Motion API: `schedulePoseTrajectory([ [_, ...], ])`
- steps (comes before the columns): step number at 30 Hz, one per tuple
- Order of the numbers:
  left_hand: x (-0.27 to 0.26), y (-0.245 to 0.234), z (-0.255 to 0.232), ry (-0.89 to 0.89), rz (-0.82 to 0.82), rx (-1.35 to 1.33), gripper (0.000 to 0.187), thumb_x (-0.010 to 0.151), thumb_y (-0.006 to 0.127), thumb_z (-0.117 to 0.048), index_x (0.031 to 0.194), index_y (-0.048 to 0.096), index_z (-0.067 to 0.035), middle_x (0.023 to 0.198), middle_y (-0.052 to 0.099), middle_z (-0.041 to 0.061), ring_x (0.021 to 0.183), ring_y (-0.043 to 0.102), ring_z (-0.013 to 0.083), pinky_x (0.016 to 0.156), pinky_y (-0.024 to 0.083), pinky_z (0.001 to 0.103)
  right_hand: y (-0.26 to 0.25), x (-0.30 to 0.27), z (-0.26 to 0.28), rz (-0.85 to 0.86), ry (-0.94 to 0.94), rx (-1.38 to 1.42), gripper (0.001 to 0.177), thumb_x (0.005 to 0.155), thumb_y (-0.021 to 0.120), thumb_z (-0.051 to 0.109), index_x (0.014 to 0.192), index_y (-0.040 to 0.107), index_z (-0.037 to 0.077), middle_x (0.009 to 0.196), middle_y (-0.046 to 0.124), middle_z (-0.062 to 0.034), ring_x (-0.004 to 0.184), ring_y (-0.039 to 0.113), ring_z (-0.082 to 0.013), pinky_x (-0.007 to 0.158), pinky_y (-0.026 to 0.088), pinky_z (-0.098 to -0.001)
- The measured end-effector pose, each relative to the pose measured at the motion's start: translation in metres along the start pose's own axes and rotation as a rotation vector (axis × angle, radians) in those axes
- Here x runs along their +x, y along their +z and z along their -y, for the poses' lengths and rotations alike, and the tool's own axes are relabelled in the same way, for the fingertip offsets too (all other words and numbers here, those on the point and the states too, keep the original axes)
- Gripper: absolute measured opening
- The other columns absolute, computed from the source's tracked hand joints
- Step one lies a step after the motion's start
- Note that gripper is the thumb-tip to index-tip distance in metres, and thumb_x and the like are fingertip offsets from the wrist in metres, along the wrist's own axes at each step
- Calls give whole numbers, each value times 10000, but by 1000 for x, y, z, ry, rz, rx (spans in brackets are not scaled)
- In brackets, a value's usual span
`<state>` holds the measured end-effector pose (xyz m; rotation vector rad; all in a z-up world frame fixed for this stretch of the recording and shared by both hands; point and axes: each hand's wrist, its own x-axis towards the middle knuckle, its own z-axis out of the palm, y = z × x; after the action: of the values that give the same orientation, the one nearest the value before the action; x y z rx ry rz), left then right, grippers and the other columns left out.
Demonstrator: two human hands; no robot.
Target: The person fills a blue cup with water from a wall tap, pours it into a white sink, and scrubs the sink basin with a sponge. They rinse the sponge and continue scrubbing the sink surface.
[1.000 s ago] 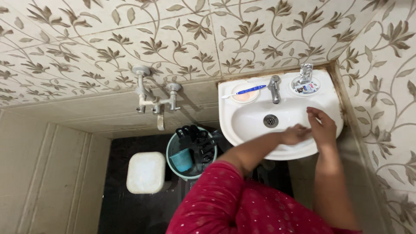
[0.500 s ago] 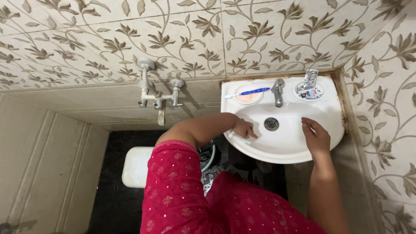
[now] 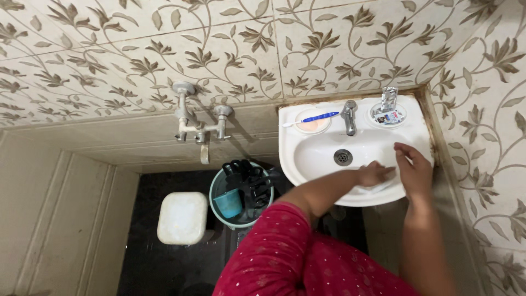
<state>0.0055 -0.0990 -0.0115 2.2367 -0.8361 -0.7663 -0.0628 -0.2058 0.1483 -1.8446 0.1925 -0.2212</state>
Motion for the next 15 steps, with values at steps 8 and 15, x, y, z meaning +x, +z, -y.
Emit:
schedulePoseTrajectory([
  [8, -109, -105, 145, -54, 663, 343, 638, 960, 494, -394, 1586, 374, -413, 1656, 275, 176, 1509, 311, 389, 1240, 280, 546, 16, -9, -19, 63, 19, -74, 258, 1008, 680, 141, 1238, 732, 36, 1140, 750, -72, 1044, 667, -106, 916, 512, -249],
  [15, -65, -37, 80, -36, 397, 377, 584, 1039, 336, -595, 1594, 270, -427, 1634, 319, 158, 1555, 218, 371, 1232, 136, 643, 18, -10, -24, 86, 10, -26, 261, 1019, 673, 159, 1256, 726, 64, 1150, 750, -60, 1064, 668, -111, 924, 512, -250],
])
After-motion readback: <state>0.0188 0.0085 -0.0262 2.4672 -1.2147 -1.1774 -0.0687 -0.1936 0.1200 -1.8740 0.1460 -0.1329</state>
